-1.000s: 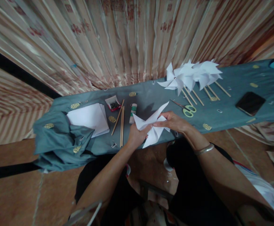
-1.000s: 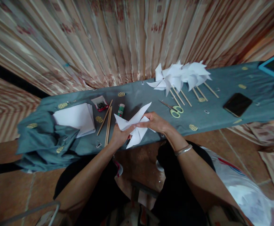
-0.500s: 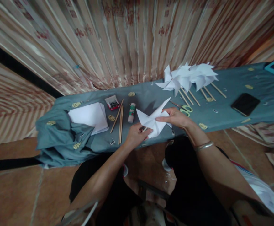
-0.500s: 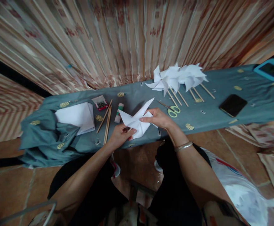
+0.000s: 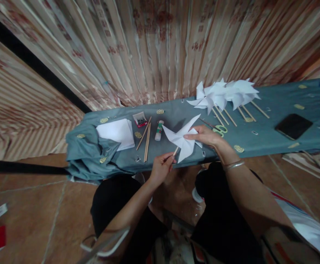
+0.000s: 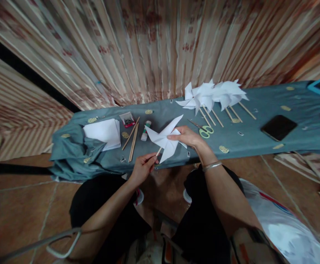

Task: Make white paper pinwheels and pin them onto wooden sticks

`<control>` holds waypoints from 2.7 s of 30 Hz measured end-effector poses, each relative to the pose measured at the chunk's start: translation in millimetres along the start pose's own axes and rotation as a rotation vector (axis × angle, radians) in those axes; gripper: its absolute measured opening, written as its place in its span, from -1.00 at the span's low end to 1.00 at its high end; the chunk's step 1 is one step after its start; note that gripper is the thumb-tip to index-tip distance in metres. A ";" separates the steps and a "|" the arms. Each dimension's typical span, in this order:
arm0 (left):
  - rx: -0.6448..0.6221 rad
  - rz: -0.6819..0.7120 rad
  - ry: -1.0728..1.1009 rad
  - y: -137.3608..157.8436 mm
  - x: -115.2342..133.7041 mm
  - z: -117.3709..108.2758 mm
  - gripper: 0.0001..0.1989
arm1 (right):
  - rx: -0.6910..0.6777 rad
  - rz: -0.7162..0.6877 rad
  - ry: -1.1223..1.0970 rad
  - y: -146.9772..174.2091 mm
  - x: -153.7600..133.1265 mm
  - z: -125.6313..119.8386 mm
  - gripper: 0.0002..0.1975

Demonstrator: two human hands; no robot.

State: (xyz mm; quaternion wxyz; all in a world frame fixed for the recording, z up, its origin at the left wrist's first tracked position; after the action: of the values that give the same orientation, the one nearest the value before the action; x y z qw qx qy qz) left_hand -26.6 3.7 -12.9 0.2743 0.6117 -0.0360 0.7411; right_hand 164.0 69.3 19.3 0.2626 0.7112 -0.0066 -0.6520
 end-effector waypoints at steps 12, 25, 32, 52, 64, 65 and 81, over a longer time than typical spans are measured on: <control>0.079 -0.073 0.347 7.4 -45.2 15.4 -0.65 | -0.116 0.229 0.387 -14.4 21.1 -5.8 -0.43; 0.046 -0.163 0.575 6.6 -60.8 36.0 -0.65 | -0.306 0.372 0.915 -37.4 3.7 -3.6 -0.50; 0.032 -0.227 0.636 7.9 -68.0 42.4 -0.65 | -0.314 0.446 0.992 -35.8 0.1 -6.3 -0.53; -0.156 -0.328 0.619 25.3 -73.5 68.4 -0.51 | -0.373 0.396 0.841 -37.3 8.5 -6.2 -0.50; -0.167 -0.350 0.651 25.0 -77.4 69.5 -0.49 | -0.386 0.450 0.869 -39.5 10.0 -6.3 -0.55; -0.163 -0.354 0.650 24.8 -78.1 69.3 -0.48 | -0.382 0.457 0.873 -39.8 10.2 -6.6 -0.56; -0.154 -0.344 0.638 24.0 -82.5 71.6 -0.45 | -0.356 0.481 0.793 -42.6 18.6 -11.6 -0.58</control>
State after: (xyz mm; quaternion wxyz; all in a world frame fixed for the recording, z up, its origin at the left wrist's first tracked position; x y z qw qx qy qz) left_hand 34.5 -74.4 -64.7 0.4375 0.3247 0.0990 0.8327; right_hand 163.4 103.6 -14.1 0.5052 0.8270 0.0415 -0.2431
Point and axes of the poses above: each hand's wrist, its own y-axis away from the middle knuckle, its own z-axis out of the palm, x = y × z, the point moved 8 cm from there along -y, towards the middle knuckle, and after that the axes turned 13 degrees about -x, right-handed, at the moved point
